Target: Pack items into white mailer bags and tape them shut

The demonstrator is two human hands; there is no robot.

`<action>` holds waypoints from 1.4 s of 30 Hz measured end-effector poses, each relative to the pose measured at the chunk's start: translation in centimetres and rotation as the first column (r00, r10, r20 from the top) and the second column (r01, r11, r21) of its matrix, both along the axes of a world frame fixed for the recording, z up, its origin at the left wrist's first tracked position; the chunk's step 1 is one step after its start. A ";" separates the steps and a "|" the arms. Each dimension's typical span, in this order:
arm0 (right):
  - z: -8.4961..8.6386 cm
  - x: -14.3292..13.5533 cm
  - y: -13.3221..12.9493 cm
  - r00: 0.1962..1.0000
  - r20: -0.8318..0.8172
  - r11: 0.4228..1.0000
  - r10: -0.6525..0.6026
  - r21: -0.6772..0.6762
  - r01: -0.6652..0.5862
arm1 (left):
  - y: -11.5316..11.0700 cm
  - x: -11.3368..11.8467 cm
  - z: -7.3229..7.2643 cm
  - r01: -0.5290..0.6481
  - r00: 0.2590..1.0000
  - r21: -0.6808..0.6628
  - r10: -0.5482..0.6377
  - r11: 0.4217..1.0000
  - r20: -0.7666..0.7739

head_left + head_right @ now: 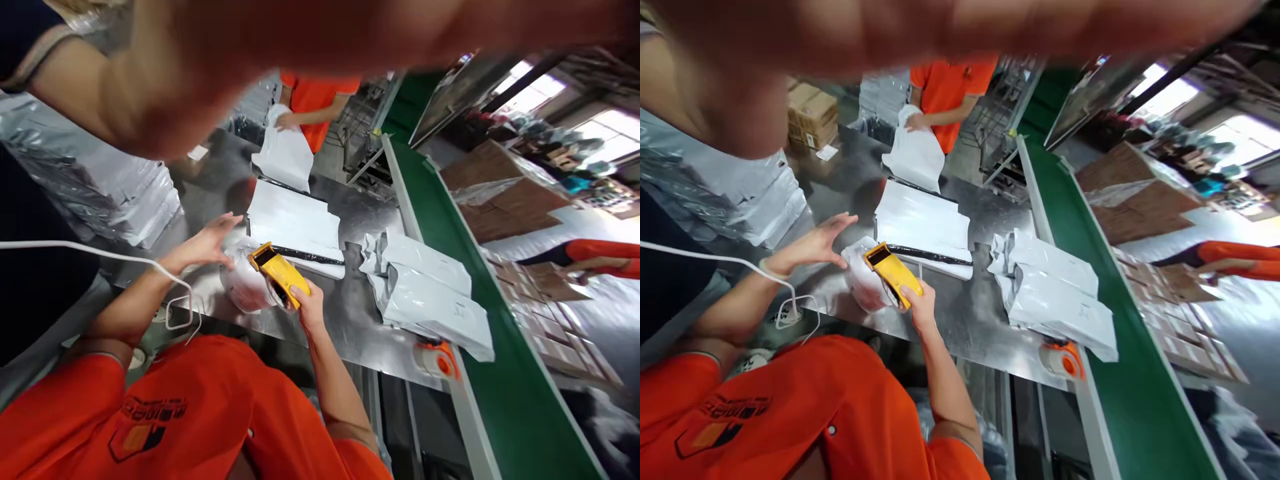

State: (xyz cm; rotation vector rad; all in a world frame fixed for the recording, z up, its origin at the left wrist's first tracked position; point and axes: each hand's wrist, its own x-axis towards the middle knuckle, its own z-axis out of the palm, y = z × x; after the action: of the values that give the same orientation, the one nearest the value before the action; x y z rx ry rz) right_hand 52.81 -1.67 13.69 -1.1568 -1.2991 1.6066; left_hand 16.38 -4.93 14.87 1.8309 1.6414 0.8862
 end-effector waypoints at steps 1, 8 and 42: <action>0.0 -0.1 0.1 1.000 0.004 1.000 -0.002 0.000 0.002 | 1.2 0.1 -0.1 0.072 0.997 -0.014 -0.073 0.997 -0.038; -0.1 0.0 0.1 1.000 0.011 0.999 0.022 -0.030 -0.022 | 5.8 3.6 -1.8 0.339 0.894 -0.296 -0.404 0.893 -0.194; -12.2 10.3 -5.1 0.999 -0.033 0.961 -0.009 -0.275 -0.001 | 4.9 15.6 1.3 0.574 0.501 -0.326 -0.637 0.751 -0.586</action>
State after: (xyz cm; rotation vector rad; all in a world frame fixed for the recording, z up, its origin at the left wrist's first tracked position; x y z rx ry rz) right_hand 63.13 -6.81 1.51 -1.2898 -1.0732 1.8383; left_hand 31.94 -0.01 16.13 2.5863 1.1338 -0.2182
